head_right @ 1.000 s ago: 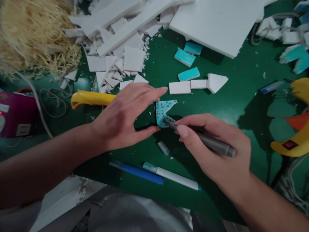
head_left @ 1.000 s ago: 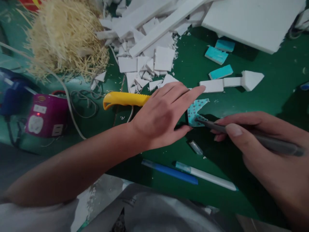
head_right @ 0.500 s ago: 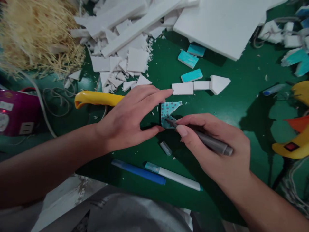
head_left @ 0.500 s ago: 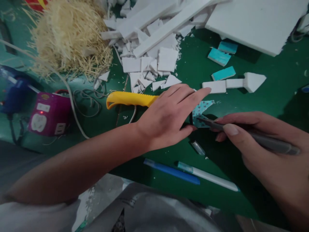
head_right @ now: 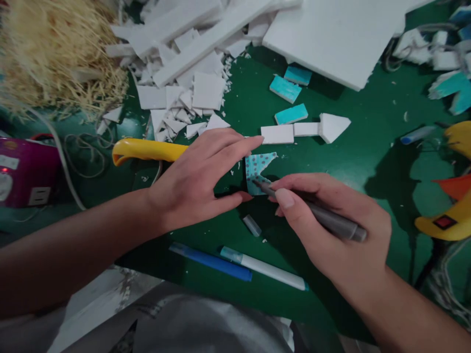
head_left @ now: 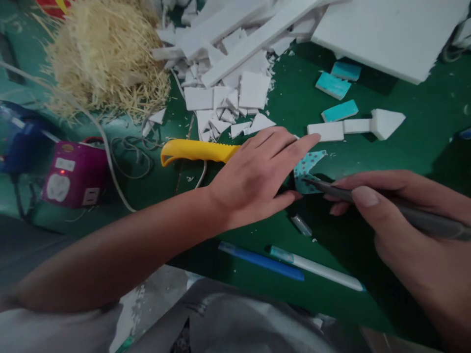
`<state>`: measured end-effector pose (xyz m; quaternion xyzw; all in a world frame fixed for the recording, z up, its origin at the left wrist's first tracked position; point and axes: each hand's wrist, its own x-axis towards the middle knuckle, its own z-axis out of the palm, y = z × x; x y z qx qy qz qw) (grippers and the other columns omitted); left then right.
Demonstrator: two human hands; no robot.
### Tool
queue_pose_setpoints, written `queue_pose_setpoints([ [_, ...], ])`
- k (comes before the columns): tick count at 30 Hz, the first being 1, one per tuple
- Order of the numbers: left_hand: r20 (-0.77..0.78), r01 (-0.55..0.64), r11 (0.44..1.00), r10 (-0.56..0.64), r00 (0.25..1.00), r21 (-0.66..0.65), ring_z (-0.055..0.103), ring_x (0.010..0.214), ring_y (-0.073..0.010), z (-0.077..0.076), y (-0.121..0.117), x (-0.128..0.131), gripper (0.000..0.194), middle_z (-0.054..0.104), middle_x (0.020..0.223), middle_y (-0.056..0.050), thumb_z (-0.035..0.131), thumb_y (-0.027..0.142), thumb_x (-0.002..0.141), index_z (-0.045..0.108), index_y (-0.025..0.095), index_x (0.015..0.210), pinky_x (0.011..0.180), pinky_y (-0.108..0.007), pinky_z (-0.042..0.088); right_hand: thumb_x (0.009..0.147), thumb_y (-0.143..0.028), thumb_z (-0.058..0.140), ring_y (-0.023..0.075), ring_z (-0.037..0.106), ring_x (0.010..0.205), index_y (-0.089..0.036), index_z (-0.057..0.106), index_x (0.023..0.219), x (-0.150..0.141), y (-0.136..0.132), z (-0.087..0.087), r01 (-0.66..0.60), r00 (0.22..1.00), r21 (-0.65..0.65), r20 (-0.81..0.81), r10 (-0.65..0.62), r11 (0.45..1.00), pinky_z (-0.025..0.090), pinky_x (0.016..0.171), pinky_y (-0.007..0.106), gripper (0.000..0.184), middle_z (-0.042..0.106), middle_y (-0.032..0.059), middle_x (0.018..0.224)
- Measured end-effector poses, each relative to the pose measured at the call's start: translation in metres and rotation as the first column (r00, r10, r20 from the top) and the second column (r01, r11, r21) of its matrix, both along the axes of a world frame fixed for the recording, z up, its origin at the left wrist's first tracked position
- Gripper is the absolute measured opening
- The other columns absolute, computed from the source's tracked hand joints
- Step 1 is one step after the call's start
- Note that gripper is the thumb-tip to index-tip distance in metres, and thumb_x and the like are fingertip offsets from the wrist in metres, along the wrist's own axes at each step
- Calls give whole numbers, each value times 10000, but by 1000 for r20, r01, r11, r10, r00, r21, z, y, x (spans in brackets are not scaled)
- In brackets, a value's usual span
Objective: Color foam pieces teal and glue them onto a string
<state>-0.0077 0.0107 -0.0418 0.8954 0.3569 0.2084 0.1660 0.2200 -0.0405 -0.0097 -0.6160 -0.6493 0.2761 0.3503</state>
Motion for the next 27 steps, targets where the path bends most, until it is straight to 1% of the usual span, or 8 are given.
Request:
queue_pose_setpoints([
  [3,-12,1,1000,-1,1000,14,567,1323,-293,0,0,0,598,628,1355,-139,626,349,982,433,158,1515,1138,-488,489,961,-414,685,145,730,655,-348,765,925,1,-3,6,44,999,-148,34,-39,988,633,640,287,109,770,-36,775],
  [7,-20,-4,1000,5,1000,26,589,1296,-292,1,0,-2,612,655,1316,-136,646,341,967,441,141,1508,1124,-478,494,941,-513,692,149,694,579,-381,756,884,5,-9,6,22,999,-80,-44,-26,997,584,530,299,157,768,-38,761],
  [12,-26,-3,1000,3,1000,0,679,1133,-243,9,0,-3,540,728,1168,-68,576,312,1007,457,159,1511,1051,-420,541,939,-446,709,191,740,723,-404,754,904,7,-13,12,155,988,-158,11,-155,975,618,685,376,70,764,-23,789],
  [14,-8,4,1000,-4,1000,10,664,1212,-259,11,0,-2,526,717,1243,-81,556,297,1003,475,162,1505,1111,-452,523,920,-463,727,201,748,752,-403,753,883,6,-13,16,191,981,-178,7,-193,965,620,707,388,76,761,-15,793],
  [17,24,44,998,-45,999,39,544,1427,-298,9,0,-1,551,638,1429,-144,543,216,972,473,100,1506,1232,-498,443,893,-539,740,218,750,759,-391,753,865,5,-11,19,230,973,-187,23,-230,955,630,723,410,151,746,-2,768],
  [19,32,62,998,-63,998,27,499,1478,-301,6,-1,1,566,615,1459,-160,535,186,967,455,79,1516,1250,-503,433,890,-546,740,222,747,754,-389,753,865,4,-10,19,234,972,-199,33,-232,952,635,727,417,160,736,-1,750],
  [23,25,54,998,-54,998,13,547,1411,-292,2,-1,1,534,646,1380,-152,522,217,1004,448,103,1520,1203,-522,475,893,-512,747,185,727,707,-413,767,865,5,-10,14,239,969,-182,-17,-246,954,619,692,372,105,738,-24,751],
  [27,-16,11,999,-10,1000,34,593,1305,-304,4,1,-2,542,656,1313,-161,546,251,1000,458,89,1510,1143,-521,499,869,-649,718,166,644,537,-392,779,847,9,-6,6,155,982,-142,-87,-168,978,588,554,354,265,716,-11,682],
])
